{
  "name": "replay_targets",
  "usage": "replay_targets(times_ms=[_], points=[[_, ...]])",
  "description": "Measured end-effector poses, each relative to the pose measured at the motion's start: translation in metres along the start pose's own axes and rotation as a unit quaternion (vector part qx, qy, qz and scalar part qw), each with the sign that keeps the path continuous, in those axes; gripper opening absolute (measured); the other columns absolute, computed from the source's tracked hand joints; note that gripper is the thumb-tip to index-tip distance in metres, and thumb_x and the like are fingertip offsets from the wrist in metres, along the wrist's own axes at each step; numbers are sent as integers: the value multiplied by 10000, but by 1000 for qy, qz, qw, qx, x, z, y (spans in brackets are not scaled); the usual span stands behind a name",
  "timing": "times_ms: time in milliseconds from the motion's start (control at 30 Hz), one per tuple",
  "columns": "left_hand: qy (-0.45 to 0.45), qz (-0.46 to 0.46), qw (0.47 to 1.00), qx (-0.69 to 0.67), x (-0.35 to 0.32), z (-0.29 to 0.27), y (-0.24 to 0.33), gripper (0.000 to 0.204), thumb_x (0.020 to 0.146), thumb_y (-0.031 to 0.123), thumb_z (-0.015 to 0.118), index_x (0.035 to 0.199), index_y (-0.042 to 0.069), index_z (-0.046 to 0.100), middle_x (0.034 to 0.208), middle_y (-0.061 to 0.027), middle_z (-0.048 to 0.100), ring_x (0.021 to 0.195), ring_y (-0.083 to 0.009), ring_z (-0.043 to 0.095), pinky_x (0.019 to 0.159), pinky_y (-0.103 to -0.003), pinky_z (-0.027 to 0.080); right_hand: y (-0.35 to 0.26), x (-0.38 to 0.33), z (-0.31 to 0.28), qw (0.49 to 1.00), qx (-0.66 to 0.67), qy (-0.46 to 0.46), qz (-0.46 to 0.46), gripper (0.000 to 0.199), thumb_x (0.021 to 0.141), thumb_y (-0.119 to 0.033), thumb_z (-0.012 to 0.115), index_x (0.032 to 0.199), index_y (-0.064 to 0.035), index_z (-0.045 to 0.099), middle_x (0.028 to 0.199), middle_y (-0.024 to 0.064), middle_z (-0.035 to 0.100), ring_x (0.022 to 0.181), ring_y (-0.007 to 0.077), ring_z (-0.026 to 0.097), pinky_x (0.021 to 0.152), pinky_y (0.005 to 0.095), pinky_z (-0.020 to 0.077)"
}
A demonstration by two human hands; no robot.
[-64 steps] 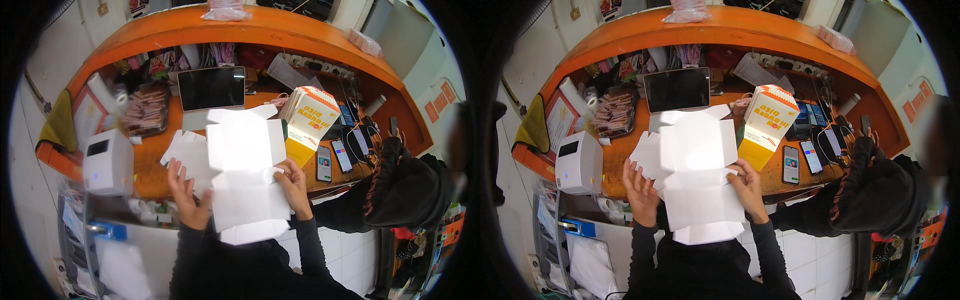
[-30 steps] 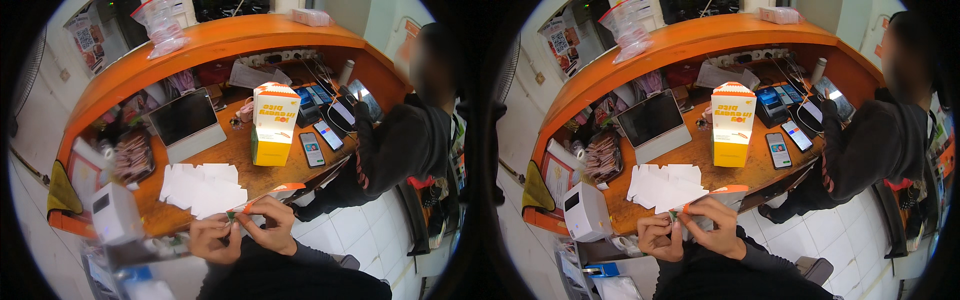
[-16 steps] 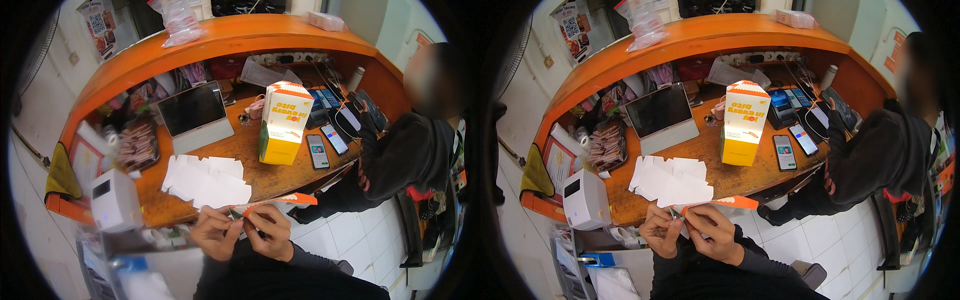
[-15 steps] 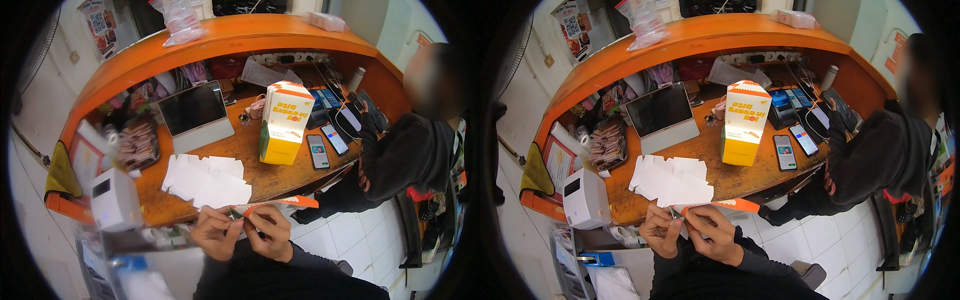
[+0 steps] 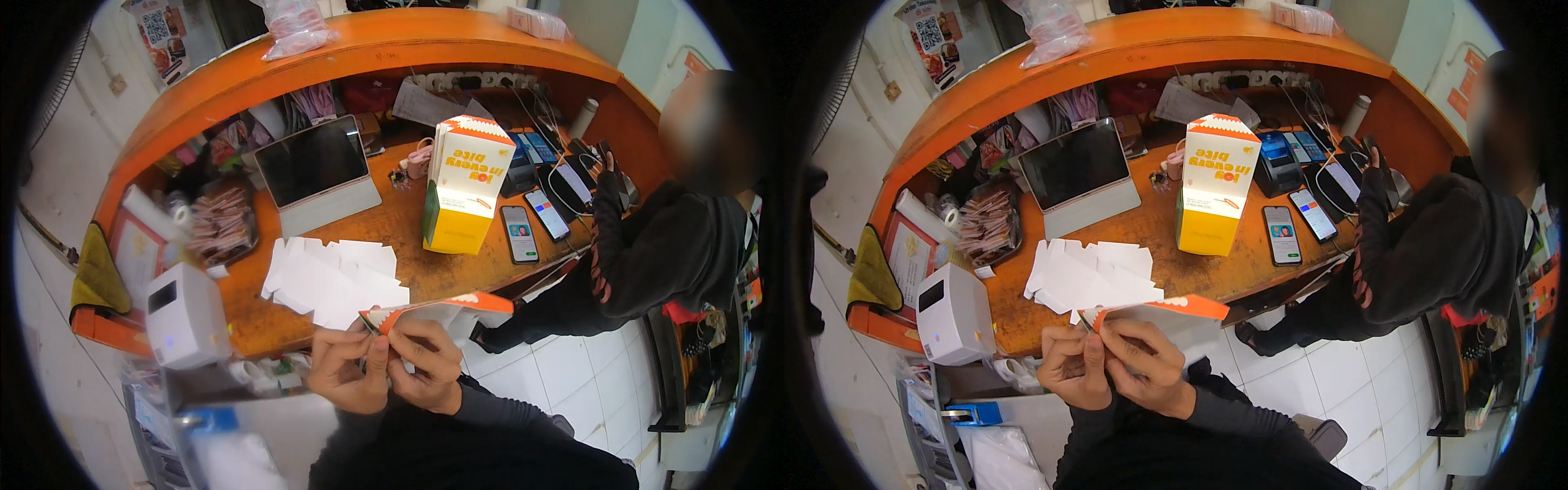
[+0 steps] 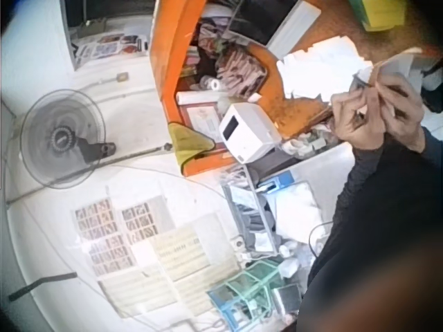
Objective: The person folds flat paperboard pieces into small rectangular boxes and stacks them on the counter. The person repeatedly picks up a flat piece, folds the sides and flaps, and places the completed box on top of a growing stack.
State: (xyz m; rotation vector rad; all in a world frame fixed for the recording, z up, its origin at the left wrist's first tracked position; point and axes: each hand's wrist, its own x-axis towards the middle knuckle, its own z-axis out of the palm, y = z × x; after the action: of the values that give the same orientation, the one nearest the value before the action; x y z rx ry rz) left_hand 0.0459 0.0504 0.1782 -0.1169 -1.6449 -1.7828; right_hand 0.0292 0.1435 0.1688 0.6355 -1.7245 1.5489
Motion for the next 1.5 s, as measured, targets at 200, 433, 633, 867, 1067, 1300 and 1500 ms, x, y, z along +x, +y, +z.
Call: replay_targets(times_ms=[200, 433, 633, 867, 1067, 1300, 1500], points=[[-88, 97, 987, 92, 10, 1, 7, 74, 829, -62, 676, 900, -77, 684, 1036, -155, 547, 1044, -360, 644, 870, -383, 560, 0, 16, -7, 999, 20, -30, 19, 451, 762, 156, 614, 1194, 33, 655, 1130, 184, 581, 999, 280, 653, 840, 298, 544], [-99, -56, 994, 4, 29, -11, 3, 231, 701, -130, 785, 896, -46, 694, 1075, -126, 545, 878, -197, 684, 717, -257, 603, 3, 15, -19, 972, 111, -109, 174, 345, 824, 134, 599, 1154, 61, 665, 1215, 193, 551, 996, 237, 631, 856, 276, 497], [-73, 29, 989, 128, 20, -2, -6, 232, 694, -75, 767, 908, -20, 698, 997, -124, 619, 858, -181, 680, 688, -257, 575, 15, 11, -21, 954, 203, -43, 217, 338, 840, 165, 612, 1150, 44, 670, 1172, 123, 538, 1019, 174, 622, 842, 242, 542], [-82, 6, 986, 145, 21, -7, -6, 173, 696, -27, 769, 844, 17, 690, 924, -93, 642, 833, -185, 649, 722, -275, 510, 20, 15, -28, 924, 277, -74, 254, 348, 826, 181, 611, 1147, 55, 660, 1206, 130, 526, 1076, 210, 628, 946, 290, 556], [-16, 19, 984, 177, 18, -3, -4, 186, 684, -15, 796, 835, 20, 694, 914, -80, 640, 820, -174, 643, 723, -272, 504, 21, 9, -21, 924, 286, -70, 246, 329, 828, 176, 611, 1126, 51, 671, 1180, 144, 570, 1013, 205, 653, 896, 282, 567], [-32, 29, 987, 157, 16, -1, -5, 183, 686, -1, 806, 840, 19, 708, 894, -76, 638, 800, -166, 639, 716, -274, 503, 17, 5, -17, 995, 25, -31, 92, 293, 748, 115, 710, 1025, 22, 724, 895, 131, 699, 784, 179, 695, 680, 253, 545], [14, -18, 994, 110, 6, 9, -8, 156, 727, 12, 797, 853, 6, 705, 891, -72, 621, 805, -156, 633, 720, -272, 507, 14, 1, -9, 997, -76, 8, 23, 323, 671, 97, 760, 987, 47, 714, 844, 158, 704, 721, 203, 697, 635, 252, 539]])
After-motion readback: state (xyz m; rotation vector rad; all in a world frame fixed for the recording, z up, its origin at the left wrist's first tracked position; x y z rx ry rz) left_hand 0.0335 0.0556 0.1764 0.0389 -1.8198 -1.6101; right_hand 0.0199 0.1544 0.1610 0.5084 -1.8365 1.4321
